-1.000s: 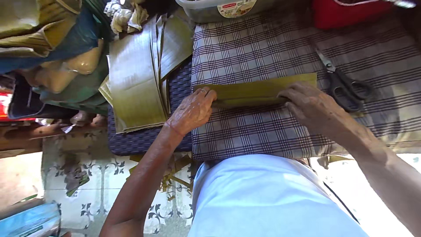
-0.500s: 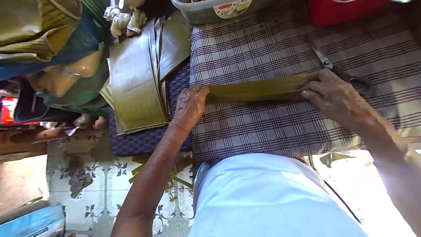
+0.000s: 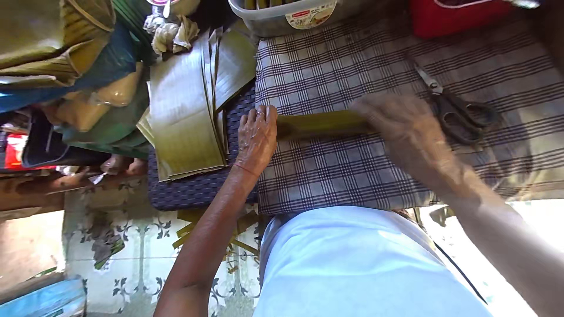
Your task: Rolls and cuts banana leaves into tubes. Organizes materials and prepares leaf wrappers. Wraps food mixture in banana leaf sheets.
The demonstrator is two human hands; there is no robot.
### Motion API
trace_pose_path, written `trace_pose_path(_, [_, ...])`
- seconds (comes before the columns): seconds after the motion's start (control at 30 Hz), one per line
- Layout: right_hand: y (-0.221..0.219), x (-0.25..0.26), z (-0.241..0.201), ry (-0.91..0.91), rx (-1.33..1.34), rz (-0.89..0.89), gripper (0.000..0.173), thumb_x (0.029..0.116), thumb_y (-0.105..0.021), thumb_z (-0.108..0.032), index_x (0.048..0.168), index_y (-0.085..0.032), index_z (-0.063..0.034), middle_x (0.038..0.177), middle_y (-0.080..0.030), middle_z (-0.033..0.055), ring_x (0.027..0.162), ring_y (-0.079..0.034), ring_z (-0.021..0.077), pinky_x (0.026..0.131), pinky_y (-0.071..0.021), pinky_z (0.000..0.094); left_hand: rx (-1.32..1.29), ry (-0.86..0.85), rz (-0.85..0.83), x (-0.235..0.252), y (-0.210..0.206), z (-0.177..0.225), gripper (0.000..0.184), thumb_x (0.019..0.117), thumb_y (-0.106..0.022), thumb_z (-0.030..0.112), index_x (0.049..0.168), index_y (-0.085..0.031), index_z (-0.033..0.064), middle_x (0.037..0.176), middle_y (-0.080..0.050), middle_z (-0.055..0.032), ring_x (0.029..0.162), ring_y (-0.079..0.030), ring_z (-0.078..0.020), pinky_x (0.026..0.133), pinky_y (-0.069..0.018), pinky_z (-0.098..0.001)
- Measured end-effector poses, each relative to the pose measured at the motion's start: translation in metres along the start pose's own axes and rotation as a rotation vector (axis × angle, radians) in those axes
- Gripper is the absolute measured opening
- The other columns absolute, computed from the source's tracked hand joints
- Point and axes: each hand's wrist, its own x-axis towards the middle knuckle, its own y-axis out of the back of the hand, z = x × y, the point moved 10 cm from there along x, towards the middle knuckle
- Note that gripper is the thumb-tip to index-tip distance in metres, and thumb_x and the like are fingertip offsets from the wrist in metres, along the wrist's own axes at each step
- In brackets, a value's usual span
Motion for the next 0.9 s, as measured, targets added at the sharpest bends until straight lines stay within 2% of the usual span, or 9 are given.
trace_pose_path(0.07, [-0.023, -0.003, -0.030, 0.157, 0.025, 0.019, 0.058, 0.0933, -0.053, 0.009, 0.147, -0.058, -0.0138, 0.150, -0.056, 0.0126, 0.139, -0.052, 0.0365, 0.115, -0.0381, 0.0563, -0.008, -0.026, 0.017, 0.008, 0.000, 0.004, 0.026, 0.0899, -0.058, -0.012, 0.115, -0.064, -0.0062, 0.114, -0.065, -0.0282, 0.108, -0.064, -0.0476, 0.089, -0.0501, -0.0577])
trace_pose_path(0.13, [-0.040, -0.006, -0.045, 0.217, 0.006, 0.036, 0.054, 0.0982, -0.048, 0.005, 0.149, -0.055, -0.0111, 0.154, -0.053, 0.0104, 0.143, -0.048, 0.0333, 0.118, -0.0351, 0.0518, -0.025, -0.115, 0.069, 0.001, 0.004, 0.016, 0.023, 0.0921, -0.057, -0.010, 0.113, -0.065, -0.0068, 0.115, -0.065, -0.0282, 0.108, -0.064, -0.0463, 0.091, -0.0509, -0.0568])
trace_pose_path(0.23, [-0.047, -0.003, -0.048, 0.220, 0.012, 0.054, 0.050, 0.1002, -0.047, 0.001, 0.149, -0.053, -0.0057, 0.155, -0.051, 0.0133, 0.145, -0.046, 0.0333, 0.120, -0.0338, 0.0495, -0.113, -0.335, 0.184, -0.020, 0.011, 0.053, 0.026, 0.0962, -0.057, -0.004, 0.119, -0.069, -0.0012, 0.123, -0.068, -0.0207, 0.116, -0.066, -0.0375, 0.100, -0.0524, -0.0495])
trace_pose_path(0.3, [-0.044, -0.001, -0.049, 0.243, 0.013, 0.071, 0.046, 0.1008, -0.047, -0.002, 0.146, -0.055, -0.0012, 0.152, -0.053, 0.0175, 0.142, -0.050, 0.0353, 0.120, -0.0342, 0.0476, -0.148, -0.426, 0.273, -0.026, 0.010, 0.072, 0.029, 0.0964, -0.058, -0.001, 0.122, -0.072, 0.0016, 0.124, -0.070, -0.0176, 0.116, -0.068, -0.0326, 0.100, -0.0539, -0.0437])
trace_pose_path(0.4, [-0.028, -0.001, -0.057, 0.300, 0.013, 0.176, 0.037, 0.1007, -0.050, -0.002, 0.135, -0.064, 0.0001, 0.140, -0.063, 0.0196, 0.132, -0.059, 0.0352, 0.115, -0.0421, 0.0435, -0.149, -0.463, 0.349, -0.024, 0.007, 0.077, 0.028, 0.0968, -0.059, 0.002, 0.121, -0.073, 0.0020, 0.121, -0.072, -0.0163, 0.113, -0.070, -0.0306, 0.097, -0.0555, -0.0395])
trace_pose_path(0.5, [-0.027, -0.003, -0.059, 0.319, -0.023, 0.201, 0.033, 0.0977, -0.052, 0.002, 0.126, -0.069, -0.0007, 0.132, -0.066, 0.0199, 0.124, -0.063, 0.0353, 0.106, -0.0498, 0.0413, -0.154, -0.493, 0.379, -0.020, 0.008, 0.076, 0.025, 0.0975, -0.060, 0.006, 0.119, -0.074, 0.0013, 0.117, -0.073, -0.0166, 0.108, -0.071, -0.0314, 0.091, -0.0574, -0.0394])
trace_pose_path(0.67, [-0.033, 0.007, -0.052, 0.337, -0.086, 0.176, 0.034, 0.0990, -0.050, 0.004, 0.128, -0.067, 0.0033, 0.129, -0.068, 0.0212, 0.119, -0.067, 0.0362, 0.099, -0.0542, 0.0422, -0.153, -0.511, 0.317, -0.004, 0.006, 0.075, 0.023, 0.0951, -0.064, 0.007, 0.115, -0.074, 0.0016, 0.115, -0.072, -0.0175, 0.104, -0.072, -0.0329, 0.085, -0.0584, -0.0418])
trace_pose_path(0.8, [-0.039, 0.018, -0.050, 0.315, -0.150, 0.067, 0.036, 0.0976, -0.050, 0.006, 0.132, -0.060, 0.0095, 0.126, -0.067, 0.0267, 0.116, -0.067, 0.0401, 0.097, -0.0547, 0.0457, -0.210, -0.472, 0.221, 0.012, 0.004, 0.072, 0.019, 0.0938, -0.064, 0.005, 0.109, -0.074, 0.0010, 0.108, -0.072, -0.0187, 0.100, -0.072, -0.0349, 0.082, -0.0583, -0.0458])
trace_pose_path(0.9, [-0.041, 0.025, -0.045, 0.281, -0.159, 0.056, 0.030, 0.0965, -0.050, 0.008, 0.125, -0.062, 0.0114, 0.117, -0.067, 0.0281, 0.109, -0.067, 0.0439, 0.089, -0.0555, 0.0500, -0.209, -0.475, 0.169, 0.019, 0.003, 0.077, 0.017, 0.0922, -0.065, 0.005, 0.106, -0.072, -0.0015, 0.105, -0.071, -0.0202, 0.098, -0.071, -0.0371, 0.080, -0.0580, -0.0472])
